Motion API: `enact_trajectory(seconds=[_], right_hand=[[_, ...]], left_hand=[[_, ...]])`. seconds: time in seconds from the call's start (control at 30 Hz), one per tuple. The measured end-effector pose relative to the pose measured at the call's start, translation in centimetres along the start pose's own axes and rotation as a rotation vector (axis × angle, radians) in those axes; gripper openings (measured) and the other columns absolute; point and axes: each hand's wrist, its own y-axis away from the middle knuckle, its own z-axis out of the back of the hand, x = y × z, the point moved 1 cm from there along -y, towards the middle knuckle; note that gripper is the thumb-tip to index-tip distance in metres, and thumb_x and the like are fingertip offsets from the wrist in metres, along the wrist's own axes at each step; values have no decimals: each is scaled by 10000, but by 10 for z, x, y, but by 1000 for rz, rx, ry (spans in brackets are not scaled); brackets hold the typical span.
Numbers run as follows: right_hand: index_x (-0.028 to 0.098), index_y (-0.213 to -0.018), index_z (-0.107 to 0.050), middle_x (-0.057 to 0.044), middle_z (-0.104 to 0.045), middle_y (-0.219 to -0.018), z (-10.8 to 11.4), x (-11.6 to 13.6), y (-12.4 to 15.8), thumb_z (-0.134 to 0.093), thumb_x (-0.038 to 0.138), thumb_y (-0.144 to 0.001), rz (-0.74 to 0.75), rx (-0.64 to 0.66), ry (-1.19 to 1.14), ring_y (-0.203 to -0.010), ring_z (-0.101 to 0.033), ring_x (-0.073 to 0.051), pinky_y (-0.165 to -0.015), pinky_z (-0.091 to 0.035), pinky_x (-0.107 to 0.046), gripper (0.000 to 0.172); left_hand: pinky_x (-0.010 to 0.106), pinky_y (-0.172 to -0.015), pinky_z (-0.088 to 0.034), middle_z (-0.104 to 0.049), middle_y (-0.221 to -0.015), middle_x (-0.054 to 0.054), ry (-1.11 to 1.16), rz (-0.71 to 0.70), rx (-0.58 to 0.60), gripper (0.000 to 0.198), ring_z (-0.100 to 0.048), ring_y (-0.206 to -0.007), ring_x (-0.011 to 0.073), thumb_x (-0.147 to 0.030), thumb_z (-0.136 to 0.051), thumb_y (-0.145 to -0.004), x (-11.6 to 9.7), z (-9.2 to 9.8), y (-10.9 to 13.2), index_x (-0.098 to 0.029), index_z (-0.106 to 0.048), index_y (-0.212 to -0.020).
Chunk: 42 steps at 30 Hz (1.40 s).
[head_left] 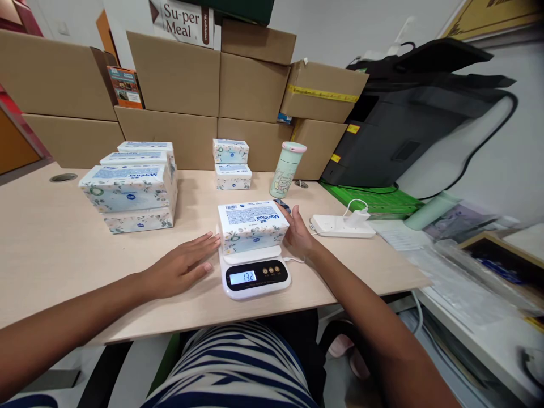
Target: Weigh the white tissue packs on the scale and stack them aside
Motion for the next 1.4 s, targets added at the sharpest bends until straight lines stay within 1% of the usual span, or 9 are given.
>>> enact_trajectory(seconds=[0.2,0.4,0.63,0.8,0.97,1.07,1.17,1.27,1.4], right_hand=[[443,-1672,-428,-6,-539,-1725,-1,2,0,-229,1032,-874,13,18,4,-1627,-462,-331,-1326,-361,-631,1012],[424,-1658,-463,-16,-587,-1685,0,1,0,-250,1021,-892,34,50,-2,-1623,-470,-330,-1330,-369,-609,994],[363,-1680,-446,-51,-608,-1660,0,3,2,-204,948,-970,9,57,1,-1593,-506,-326,-1302,-405,-591,951],[357,-1670,-455,-56,-624,-1641,0,4,3,-186,921,-990,10,54,31,-1573,-531,-317,-1294,-415,-580,923],[342,-1646,-490,-62,-636,-1630,0,5,4,-197,917,-994,38,59,77,-1569,-538,-309,-1287,-431,-559,917],[340,-1630,-507,-64,-654,-1611,0,5,4,-216,921,-992,45,63,71,-1562,-548,-305,-1290,-428,-550,911],[344,-1614,-526,-61,-675,-1585,1,4,3,-225,931,-984,39,62,80,-1551,-560,-304,-1292,-422,-548,912],[345,-1593,-551,-58,-690,-1567,3,2,2,-233,945,-972,42,56,90,-1542,-569,-306,-1284,-428,-552,920],[351,-1572,-574,-57,-685,-1574,2,1,2,-250,951,-965,39,32,76,-1547,-563,-307,-1273,-443,-554,913]], left_hand=[[510,-1358,-395,-435,-1748,67,0,6,11,654,-387,-1662,297,-582,-388,-1154,-1,0,-1,-248,-456,-1712],[505,-1361,-390,-431,-1753,57,15,2,14,651,-394,-1661,294,-583,-391,-1153,-2,1,-1,-259,-454,-1713],[506,-1380,-341,-398,-1764,48,46,89,67,698,-361,-1672,299,-633,-370,-1137,-5,3,0,-247,-454,-1713],[495,-1381,-344,-403,-1761,43,59,100,73,692,-371,-1668,294,-628,-373,-1134,-4,2,0,-249,-470,-1705],[509,-1390,-317,-390,-1768,50,84,100,79,712,-354,-1677,299,-637,-380,-1127,-5,2,-2,-238,-456,-1712],[504,-1391,-319,-405,-1765,36,103,100,70,693,-359,-1677,295,-632,-395,-1126,-6,2,-2,-267,-459,-1711],[491,-1396,-311,-412,-1766,44,107,101,67,702,-358,-1678,293,-637,-388,-1126,-6,2,-2,-254,-463,-1710],[492,-1400,-302,-403,-1771,52,116,93,70,719,-348,-1684,290,-645,-375,-1126,-5,1,-1,-237,-456,-1713],[501,-1406,-284,-389,-1781,42,138,99,66,716,-337,-1691,291,-649,-397,-1120,-2,-2,0,-257,-448,-1717]])
